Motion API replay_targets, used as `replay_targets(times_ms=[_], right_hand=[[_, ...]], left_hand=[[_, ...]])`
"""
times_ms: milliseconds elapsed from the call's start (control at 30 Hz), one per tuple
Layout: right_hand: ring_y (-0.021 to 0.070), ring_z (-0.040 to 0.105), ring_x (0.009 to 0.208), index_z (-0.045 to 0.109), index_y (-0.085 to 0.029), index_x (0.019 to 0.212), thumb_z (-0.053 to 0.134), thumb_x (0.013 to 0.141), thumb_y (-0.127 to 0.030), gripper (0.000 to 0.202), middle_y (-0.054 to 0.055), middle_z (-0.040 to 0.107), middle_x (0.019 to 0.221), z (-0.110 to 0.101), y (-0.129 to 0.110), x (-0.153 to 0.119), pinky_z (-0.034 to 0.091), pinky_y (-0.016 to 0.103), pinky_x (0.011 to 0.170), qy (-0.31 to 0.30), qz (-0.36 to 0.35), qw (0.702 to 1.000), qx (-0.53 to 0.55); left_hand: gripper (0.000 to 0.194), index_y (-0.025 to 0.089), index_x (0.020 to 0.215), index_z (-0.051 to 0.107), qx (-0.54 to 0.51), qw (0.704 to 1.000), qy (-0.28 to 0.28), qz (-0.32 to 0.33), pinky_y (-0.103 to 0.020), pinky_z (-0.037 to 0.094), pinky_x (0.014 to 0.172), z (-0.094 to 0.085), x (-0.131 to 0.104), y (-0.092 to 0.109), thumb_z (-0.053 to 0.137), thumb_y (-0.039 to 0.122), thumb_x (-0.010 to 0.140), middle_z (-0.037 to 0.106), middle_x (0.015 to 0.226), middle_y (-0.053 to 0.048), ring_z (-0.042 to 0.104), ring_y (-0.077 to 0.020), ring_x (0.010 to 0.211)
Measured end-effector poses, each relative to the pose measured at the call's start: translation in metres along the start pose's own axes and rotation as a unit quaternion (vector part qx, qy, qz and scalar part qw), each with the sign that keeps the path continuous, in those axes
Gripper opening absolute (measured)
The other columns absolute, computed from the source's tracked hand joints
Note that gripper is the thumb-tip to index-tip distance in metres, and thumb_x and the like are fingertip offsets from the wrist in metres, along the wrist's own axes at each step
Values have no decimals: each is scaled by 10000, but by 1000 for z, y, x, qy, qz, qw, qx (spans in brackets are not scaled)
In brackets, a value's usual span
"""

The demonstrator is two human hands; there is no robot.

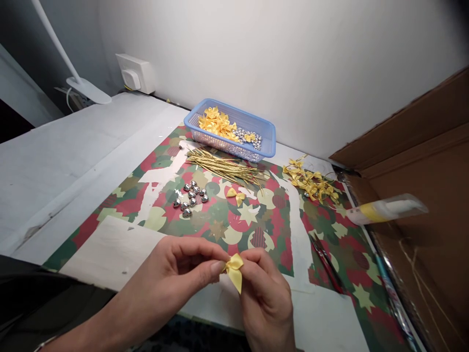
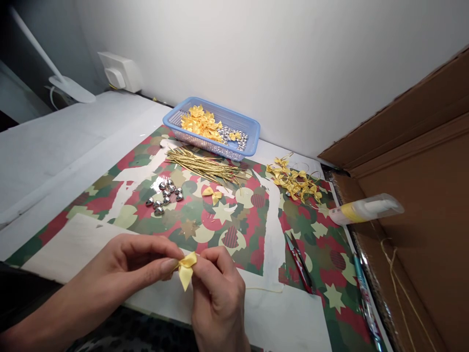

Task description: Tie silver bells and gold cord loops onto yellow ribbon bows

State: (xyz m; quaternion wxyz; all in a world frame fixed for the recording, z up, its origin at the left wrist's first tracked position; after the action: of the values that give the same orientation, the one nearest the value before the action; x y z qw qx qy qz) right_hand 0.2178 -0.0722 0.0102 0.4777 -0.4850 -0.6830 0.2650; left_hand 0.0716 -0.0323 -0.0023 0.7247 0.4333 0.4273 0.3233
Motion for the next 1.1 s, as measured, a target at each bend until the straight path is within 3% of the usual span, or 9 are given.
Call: replay_targets(times_ms=[167,467,900,1000,1100], right_hand=[[125,537,688,737,-309,1098,463,980,-29,409,7,534,859,0,-1,0,425,218,557,-4,0,1000,4],[123,525,700,728,-321,1136,470,971,-11,436,1,501,861,1,1,-1,416,216,569,-16,-5,1000,-6],[123,577,699,762,-302,1048,492,974,-44,381,8,560,850,2,3,-1,459,215,582,-9,9,1000,-19],[118,629,716,758,-314,1064,536,972,-70,342,3,639,859,1,6,-2,503,198,611,-2,33,999,-13],[132,721,789,707,-325,1165,602,958,-109,317,-4,750,935,0,18,-9,584,198,710,32,106,994,17]], left_hand=[[82,287,892,864,-9,1000,2,2,-220,586,770,0,-2,1,796,330,872,816,868,-1,738,-185,857],[130,287,978,864,34,999,12,18,-224,566,737,-2,-1,2,770,313,891,811,856,-1,719,-178,826],[143,288,984,863,31,999,10,27,-231,582,759,-3,-2,-2,747,280,901,817,871,3,743,-181,840],[143,282,972,864,31,999,2,29,-238,596,761,-2,-1,-2,742,291,897,830,876,-7,759,-193,845],[135,281,948,862,40,999,10,34,-226,598,743,-2,-1,-2,740,289,890,832,864,-5,760,-187,830]])
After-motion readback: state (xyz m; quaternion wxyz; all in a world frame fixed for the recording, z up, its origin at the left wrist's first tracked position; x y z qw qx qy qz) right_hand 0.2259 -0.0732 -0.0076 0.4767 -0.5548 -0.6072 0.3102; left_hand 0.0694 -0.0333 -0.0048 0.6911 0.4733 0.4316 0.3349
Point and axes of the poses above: each hand's wrist, its own x-axis towards the middle knuckle, its own z-axis out of the palm, y = z × x, the point moved 7 cm from there along x, towards the middle knuckle
